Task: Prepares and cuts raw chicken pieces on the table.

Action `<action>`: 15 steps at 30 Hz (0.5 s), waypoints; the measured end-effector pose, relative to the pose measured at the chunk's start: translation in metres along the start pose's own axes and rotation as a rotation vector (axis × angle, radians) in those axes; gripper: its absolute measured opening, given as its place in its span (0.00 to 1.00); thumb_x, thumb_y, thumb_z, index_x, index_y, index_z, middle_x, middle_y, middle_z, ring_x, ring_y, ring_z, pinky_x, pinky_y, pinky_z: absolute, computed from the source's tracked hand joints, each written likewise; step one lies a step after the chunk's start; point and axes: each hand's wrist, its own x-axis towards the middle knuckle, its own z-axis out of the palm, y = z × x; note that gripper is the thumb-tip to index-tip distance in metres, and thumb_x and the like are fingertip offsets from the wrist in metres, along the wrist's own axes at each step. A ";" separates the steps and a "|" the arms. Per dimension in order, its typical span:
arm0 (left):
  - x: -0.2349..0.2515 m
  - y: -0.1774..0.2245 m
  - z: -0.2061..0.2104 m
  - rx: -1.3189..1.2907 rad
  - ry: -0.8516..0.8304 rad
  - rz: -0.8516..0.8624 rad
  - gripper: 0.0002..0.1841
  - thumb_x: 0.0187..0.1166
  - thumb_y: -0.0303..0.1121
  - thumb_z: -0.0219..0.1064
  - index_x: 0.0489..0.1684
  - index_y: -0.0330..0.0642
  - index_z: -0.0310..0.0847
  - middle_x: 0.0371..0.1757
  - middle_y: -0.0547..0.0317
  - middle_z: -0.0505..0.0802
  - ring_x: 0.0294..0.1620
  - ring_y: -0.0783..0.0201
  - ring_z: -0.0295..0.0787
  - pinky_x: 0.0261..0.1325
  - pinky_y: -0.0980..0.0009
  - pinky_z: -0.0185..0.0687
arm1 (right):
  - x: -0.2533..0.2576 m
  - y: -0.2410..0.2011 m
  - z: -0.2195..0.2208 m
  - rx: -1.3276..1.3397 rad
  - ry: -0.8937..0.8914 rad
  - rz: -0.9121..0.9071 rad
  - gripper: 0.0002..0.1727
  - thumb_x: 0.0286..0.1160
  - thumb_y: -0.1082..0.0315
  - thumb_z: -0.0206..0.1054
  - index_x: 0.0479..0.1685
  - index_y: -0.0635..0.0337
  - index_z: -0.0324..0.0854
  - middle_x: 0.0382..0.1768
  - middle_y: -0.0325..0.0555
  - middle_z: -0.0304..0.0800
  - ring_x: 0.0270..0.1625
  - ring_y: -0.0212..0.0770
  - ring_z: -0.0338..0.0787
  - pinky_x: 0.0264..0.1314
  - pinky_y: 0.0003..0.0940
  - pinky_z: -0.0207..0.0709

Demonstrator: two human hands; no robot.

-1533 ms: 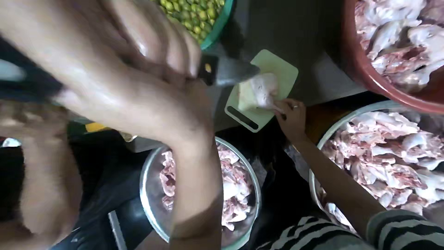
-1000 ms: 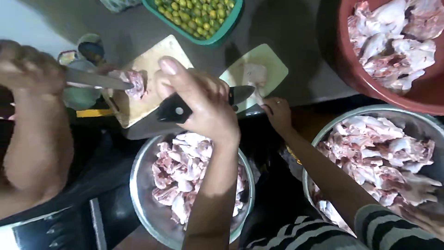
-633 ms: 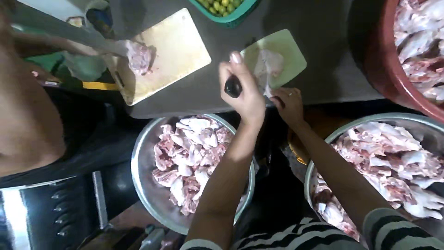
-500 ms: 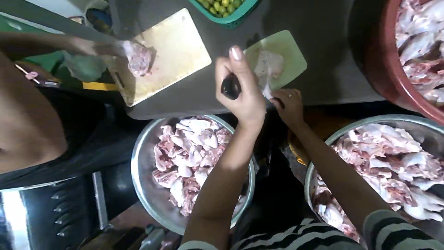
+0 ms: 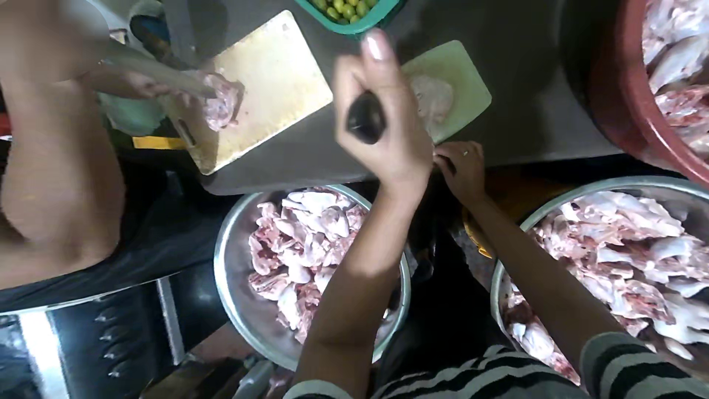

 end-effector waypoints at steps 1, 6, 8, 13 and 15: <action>0.011 -0.007 -0.020 -0.120 -0.123 0.095 0.17 0.91 0.27 0.48 0.25 0.52 0.68 0.14 0.74 0.69 0.13 0.76 0.63 0.16 0.78 0.63 | 0.000 0.001 0.002 -0.004 0.006 0.003 0.11 0.83 0.62 0.68 0.51 0.58 0.91 0.52 0.49 0.95 0.57 0.49 0.92 0.70 0.53 0.75; 0.022 -0.001 -0.006 0.065 0.068 0.053 0.18 0.91 0.26 0.47 0.23 0.50 0.62 0.12 0.73 0.65 0.10 0.76 0.60 0.13 0.80 0.61 | 0.002 0.000 0.002 -0.004 0.020 0.008 0.11 0.82 0.60 0.69 0.49 0.57 0.92 0.51 0.49 0.96 0.57 0.48 0.93 0.70 0.53 0.74; 0.007 -0.022 -0.007 0.160 0.017 0.006 0.18 0.91 0.28 0.50 0.23 0.50 0.62 0.14 0.73 0.65 0.12 0.77 0.61 0.16 0.80 0.62 | 0.002 0.001 0.002 0.003 0.020 0.000 0.10 0.82 0.61 0.69 0.48 0.56 0.92 0.51 0.48 0.96 0.56 0.48 0.93 0.69 0.52 0.74; 0.012 -0.018 -0.014 0.074 -0.010 0.000 0.18 0.90 0.28 0.52 0.22 0.51 0.62 0.12 0.74 0.64 0.11 0.76 0.60 0.15 0.79 0.60 | 0.003 -0.002 -0.004 0.016 -0.026 0.034 0.12 0.82 0.61 0.69 0.49 0.59 0.91 0.52 0.50 0.95 0.58 0.50 0.92 0.71 0.55 0.74; 0.022 -0.002 -0.013 0.025 0.019 0.007 0.18 0.91 0.28 0.51 0.22 0.51 0.61 0.12 0.73 0.63 0.10 0.76 0.59 0.13 0.79 0.60 | 0.010 -0.013 -0.002 -0.008 -0.033 0.099 0.15 0.78 0.57 0.71 0.51 0.59 0.91 0.53 0.52 0.94 0.59 0.55 0.90 0.71 0.59 0.73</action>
